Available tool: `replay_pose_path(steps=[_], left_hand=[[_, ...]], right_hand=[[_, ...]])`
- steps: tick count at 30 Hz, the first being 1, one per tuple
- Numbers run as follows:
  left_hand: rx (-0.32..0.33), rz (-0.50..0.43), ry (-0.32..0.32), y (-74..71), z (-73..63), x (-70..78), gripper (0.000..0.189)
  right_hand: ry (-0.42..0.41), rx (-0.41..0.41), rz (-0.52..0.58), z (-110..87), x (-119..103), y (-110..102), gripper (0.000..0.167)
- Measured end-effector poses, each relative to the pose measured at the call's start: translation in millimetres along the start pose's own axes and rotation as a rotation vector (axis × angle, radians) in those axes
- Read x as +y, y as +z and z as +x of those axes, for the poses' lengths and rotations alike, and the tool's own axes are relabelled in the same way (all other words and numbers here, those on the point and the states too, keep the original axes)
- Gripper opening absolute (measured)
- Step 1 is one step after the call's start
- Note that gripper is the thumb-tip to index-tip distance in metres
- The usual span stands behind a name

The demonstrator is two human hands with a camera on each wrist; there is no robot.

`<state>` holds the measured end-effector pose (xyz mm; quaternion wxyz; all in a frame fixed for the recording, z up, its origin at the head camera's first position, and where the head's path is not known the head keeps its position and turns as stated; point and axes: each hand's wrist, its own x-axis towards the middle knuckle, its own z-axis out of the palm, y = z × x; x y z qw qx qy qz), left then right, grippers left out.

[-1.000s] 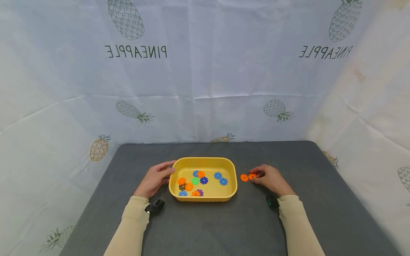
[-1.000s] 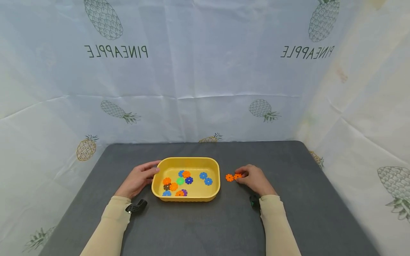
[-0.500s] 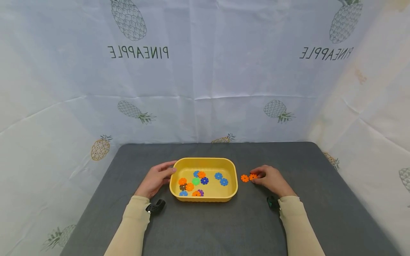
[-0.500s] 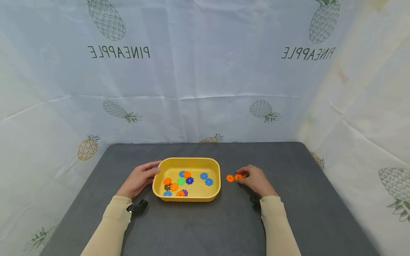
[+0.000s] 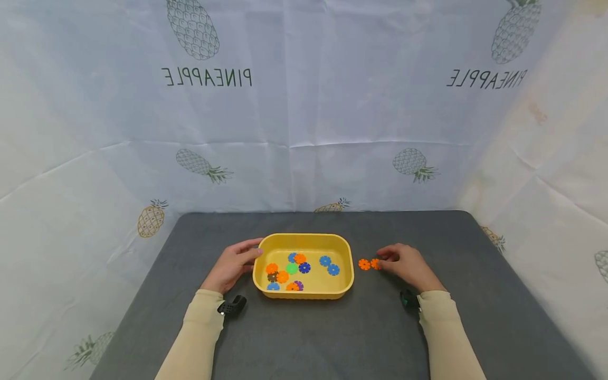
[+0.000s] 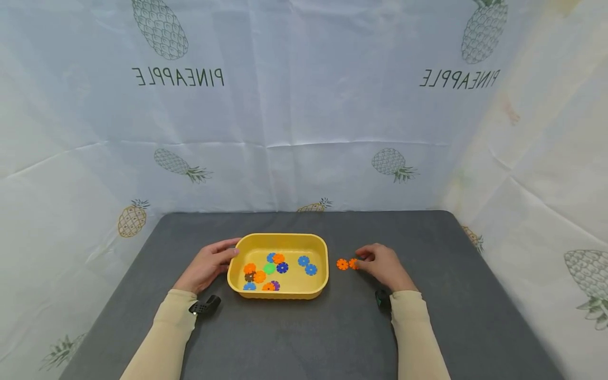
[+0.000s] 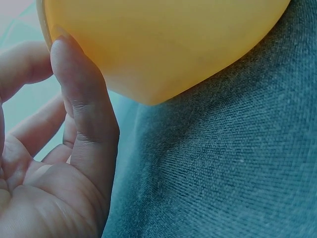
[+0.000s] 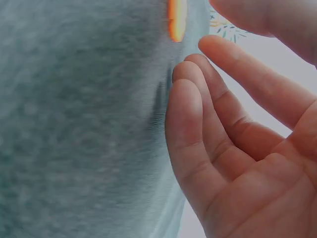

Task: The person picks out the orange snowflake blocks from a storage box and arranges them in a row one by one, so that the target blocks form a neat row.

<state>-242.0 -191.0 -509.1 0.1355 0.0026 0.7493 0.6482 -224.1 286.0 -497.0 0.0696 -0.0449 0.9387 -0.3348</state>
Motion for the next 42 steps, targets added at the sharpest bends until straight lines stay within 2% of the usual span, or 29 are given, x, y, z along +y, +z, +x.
replay_pose_path(steps=[5, 10, 15, 20, 23, 29, 32, 36, 42], left_hand=[[-0.004, -0.017, 0.006, -0.9, 0.8, -1.2, 0.059], [-0.001, -0.028, -0.008, -3.1, 0.9, -0.5, 0.056], [-0.018, -0.032, 0.009, -4.3, -0.1, -0.1, 0.057], [-0.011, -0.035, 0.007, -5.5, -2.0, -2.3, 0.058], [-0.013, -0.034, 0.003, -5.9, -2.1, -3.6, 0.059], [-0.011, -0.048, 0.01, -6.9, -0.9, -3.9, 0.058], [-0.013, -0.045, 0.004, -6.8, -0.7, -4.5, 0.056], [-0.022, -0.048, 0.009, -5.6, -0.5, -4.3, 0.056], [-0.015, -0.057, 0.018, -6.3, 1.3, -4.0, 0.055]], right_hand=[[-0.047, 0.032, -0.008, 2.4, -19, -4, 0.038], [-0.137, 0.024, -0.018, 13.7, -64, -8, 0.039], [-0.227, -0.06, -0.064, 29.3, -113, 1, 0.035], [-0.26, -0.192, -0.105, 47.2, -146, 27, 0.035], [-0.274, -0.256, -0.127, 53.4, -158, 42, 0.036], [-0.317, -0.323, -0.204, 64.0, -177, 67, 0.034], [-0.347, -0.349, -0.272, 66.9, -184, 80, 0.024], [-0.386, -0.344, -0.381, 67.5, -191, 92, 0.005], [-0.403, -0.296, -0.468, 66.3, -197, 102, 0.004]])
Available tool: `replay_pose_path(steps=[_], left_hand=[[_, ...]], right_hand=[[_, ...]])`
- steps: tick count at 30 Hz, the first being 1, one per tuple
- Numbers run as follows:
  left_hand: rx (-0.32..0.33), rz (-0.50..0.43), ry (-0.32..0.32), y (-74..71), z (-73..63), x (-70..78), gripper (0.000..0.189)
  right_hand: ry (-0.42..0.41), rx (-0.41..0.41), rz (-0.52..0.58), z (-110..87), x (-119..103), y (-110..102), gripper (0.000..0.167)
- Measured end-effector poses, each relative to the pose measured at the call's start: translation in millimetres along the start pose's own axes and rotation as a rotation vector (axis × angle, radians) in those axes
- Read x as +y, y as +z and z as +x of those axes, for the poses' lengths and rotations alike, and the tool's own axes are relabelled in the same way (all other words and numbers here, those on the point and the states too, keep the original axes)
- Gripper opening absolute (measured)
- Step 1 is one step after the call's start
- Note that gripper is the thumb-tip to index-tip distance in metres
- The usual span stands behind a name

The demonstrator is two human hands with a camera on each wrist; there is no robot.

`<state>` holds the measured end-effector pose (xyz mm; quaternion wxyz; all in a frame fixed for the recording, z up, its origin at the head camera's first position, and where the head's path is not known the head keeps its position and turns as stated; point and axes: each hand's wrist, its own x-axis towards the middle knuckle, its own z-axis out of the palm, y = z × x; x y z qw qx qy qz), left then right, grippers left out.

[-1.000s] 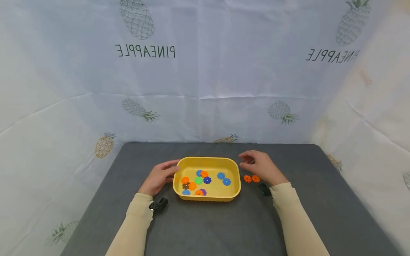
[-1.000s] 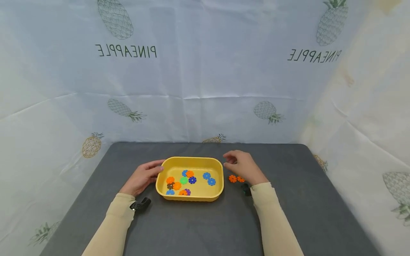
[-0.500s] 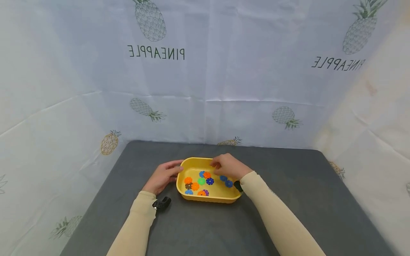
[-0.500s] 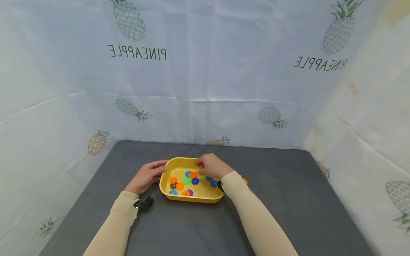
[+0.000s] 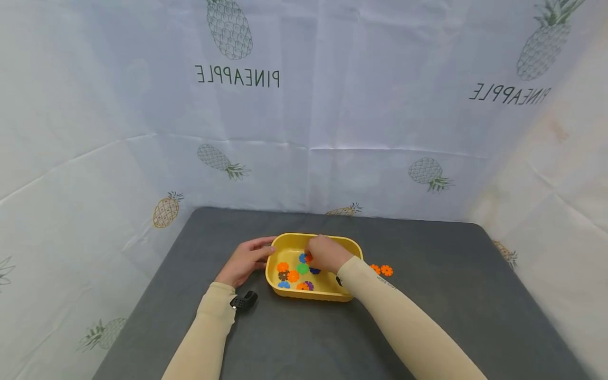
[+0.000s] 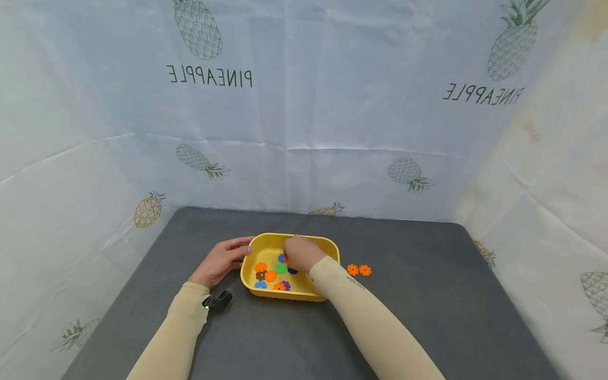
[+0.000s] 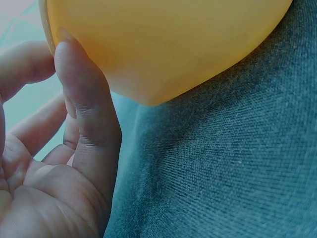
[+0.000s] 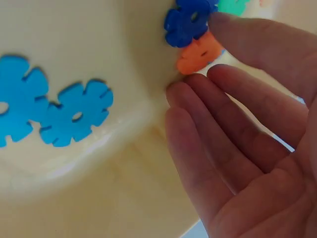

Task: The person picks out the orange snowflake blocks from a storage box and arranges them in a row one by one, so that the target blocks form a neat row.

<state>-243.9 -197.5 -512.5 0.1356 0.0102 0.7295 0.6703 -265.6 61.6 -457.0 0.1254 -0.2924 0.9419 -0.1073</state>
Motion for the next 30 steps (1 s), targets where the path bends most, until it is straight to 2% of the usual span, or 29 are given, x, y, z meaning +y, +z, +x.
replay_pose_path(steps=[9, 16, 24, 30], left_hand=[[-0.011, 0.009, -0.005, 1.5, 1.6, 3.9, 0.055], [-0.014, 0.018, 0.012, -1.8, -0.9, 0.1, 0.055], [-0.024, 0.019, 0.01, -0.7, -0.5, -0.8, 0.057], [-0.024, 0.017, 0.013, -2.4, -3.6, -1.0, 0.058]], right_hand=[[0.033, 0.032, -0.016, 0.1, 0.1, 2.4, 0.005], [0.026, 0.027, -0.038, 1.1, -4.5, 4.1, 0.006], [0.033, 0.009, -0.016, -2.0, -5.1, 0.6, 0.004], [0.032, 0.01, 0.058, -5.1, -4.0, -4.1, 0.005]])
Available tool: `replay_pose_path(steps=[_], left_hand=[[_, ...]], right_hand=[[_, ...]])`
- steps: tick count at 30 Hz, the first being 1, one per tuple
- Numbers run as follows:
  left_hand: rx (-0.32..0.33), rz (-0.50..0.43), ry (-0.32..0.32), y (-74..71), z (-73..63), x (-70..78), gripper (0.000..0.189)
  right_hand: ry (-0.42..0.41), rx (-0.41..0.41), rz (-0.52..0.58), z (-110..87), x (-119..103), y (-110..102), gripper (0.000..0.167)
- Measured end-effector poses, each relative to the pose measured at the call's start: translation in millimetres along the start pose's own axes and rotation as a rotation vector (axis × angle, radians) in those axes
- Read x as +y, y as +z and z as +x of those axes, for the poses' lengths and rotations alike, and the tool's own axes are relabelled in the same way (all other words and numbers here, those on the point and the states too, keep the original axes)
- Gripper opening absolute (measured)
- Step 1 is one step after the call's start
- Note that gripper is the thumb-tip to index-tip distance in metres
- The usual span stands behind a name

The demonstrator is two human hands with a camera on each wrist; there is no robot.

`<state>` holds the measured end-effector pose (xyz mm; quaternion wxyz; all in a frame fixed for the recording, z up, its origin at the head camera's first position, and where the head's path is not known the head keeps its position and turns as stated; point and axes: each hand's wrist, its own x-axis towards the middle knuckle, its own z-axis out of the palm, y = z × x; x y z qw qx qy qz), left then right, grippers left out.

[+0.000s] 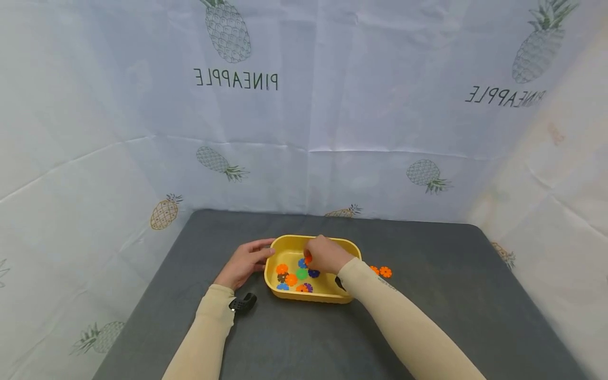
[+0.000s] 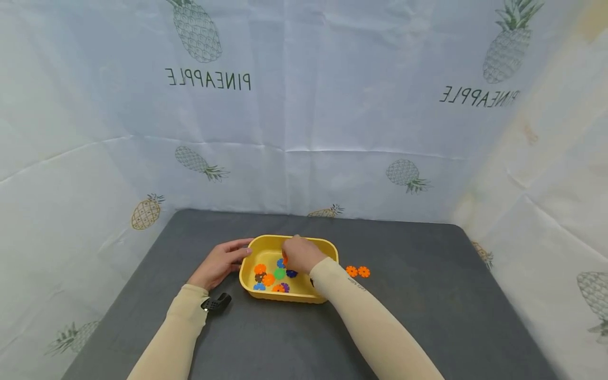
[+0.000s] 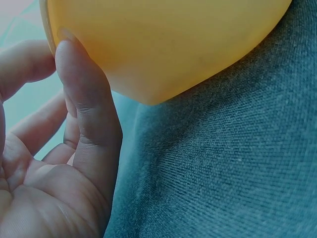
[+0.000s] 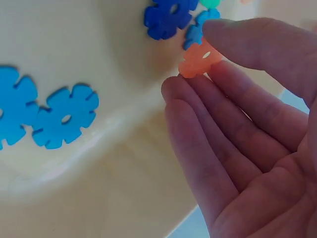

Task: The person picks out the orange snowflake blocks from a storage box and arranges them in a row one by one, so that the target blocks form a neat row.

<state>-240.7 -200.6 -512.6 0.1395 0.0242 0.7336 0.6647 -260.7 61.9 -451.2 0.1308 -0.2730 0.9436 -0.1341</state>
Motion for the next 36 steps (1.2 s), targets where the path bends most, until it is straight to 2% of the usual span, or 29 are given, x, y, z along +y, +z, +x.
replay_pose_path(steps=[6, 11, 21, 31, 36], left_hand=[[0.027, -0.002, -0.012, -1.8, -3.9, -1.1, 0.055], [0.021, 0.003, -0.014, -1.4, -4.0, -0.4, 0.058], [0.008, 0.011, -0.016, 1.0, -2.3, 2.0, 0.061], [0.02, 0.02, -0.04, 5.5, 2.2, 1.5, 0.062], [0.03, 0.032, -0.046, 6.5, 3.2, -0.2, 0.063]], right_hand=[[-0.034, 0.0, 0.083, -3.1, 4, -8, 0.02], [-0.037, 0.016, 0.213, -6.3, 10, -14, 0.029], [-0.051, 0.047, 0.361, -21.3, 25, -22, 0.033], [-0.024, 0.141, 0.456, -58.7, 50, -27, 0.035], [0.043, 0.225, 0.485, -79.1, 72, -25, 0.033]])
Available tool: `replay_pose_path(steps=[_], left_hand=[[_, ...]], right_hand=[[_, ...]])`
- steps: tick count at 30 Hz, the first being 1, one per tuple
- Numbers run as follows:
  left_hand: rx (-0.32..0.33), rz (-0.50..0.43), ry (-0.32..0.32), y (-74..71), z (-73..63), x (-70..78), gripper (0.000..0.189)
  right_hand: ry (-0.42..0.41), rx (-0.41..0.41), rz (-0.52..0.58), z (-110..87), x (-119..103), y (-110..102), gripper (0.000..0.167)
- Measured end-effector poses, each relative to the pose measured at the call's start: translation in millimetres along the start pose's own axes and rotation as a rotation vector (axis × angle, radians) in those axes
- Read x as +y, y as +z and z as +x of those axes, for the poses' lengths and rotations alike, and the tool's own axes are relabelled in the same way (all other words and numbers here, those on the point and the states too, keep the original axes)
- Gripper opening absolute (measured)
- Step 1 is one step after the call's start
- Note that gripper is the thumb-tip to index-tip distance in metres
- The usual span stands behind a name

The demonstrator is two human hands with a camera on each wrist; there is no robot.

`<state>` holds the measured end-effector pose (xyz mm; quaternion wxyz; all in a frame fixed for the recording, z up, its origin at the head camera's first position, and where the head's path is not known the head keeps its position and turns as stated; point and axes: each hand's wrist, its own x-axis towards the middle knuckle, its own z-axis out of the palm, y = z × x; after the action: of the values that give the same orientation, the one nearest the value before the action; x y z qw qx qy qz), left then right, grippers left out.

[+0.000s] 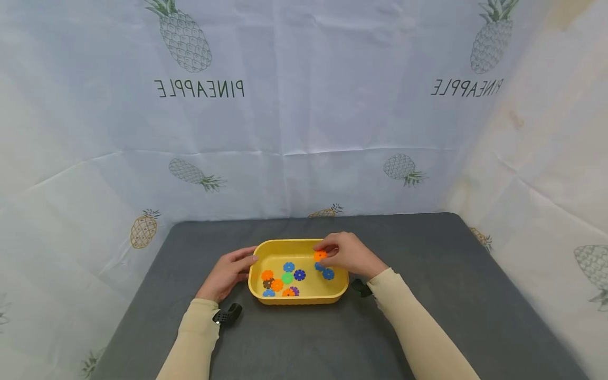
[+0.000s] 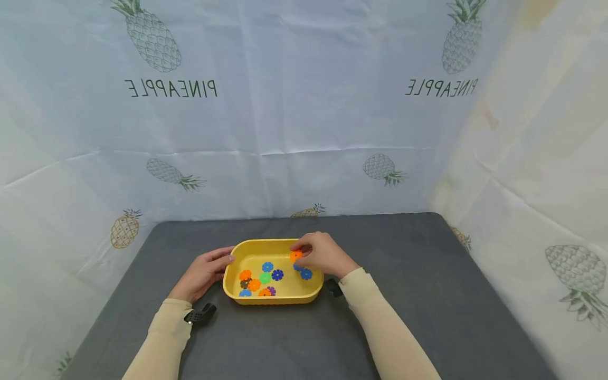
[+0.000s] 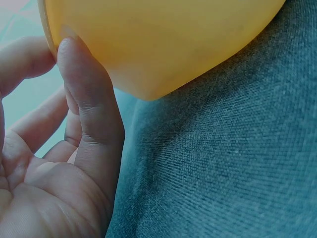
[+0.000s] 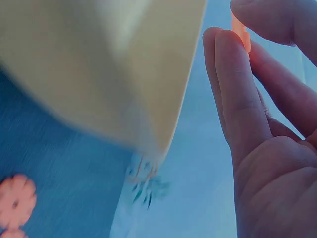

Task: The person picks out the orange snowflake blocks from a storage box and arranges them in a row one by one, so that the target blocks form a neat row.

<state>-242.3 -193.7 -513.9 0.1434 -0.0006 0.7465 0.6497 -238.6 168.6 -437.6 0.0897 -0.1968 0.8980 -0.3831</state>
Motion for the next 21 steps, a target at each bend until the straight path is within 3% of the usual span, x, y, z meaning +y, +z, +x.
replay_pose_path(steps=[9, 14, 21], left_hand=[[0.004, -0.003, -0.011, 2.3, 0.8, 0.5, 0.063], [0.009, -0.002, -0.019, 2.9, 2.4, 1.3, 0.062], [0.009, -0.002, -0.034, 1.4, 4.3, -0.4, 0.063]], right_hand=[[0.104, 0.128, 0.066, -37.4, 49, -23, 0.036], [0.169, 0.199, 0.042, -56.3, 79, -36, 0.038], [0.226, 0.213, 0.02, -66.2, 112, -41, 0.041]])
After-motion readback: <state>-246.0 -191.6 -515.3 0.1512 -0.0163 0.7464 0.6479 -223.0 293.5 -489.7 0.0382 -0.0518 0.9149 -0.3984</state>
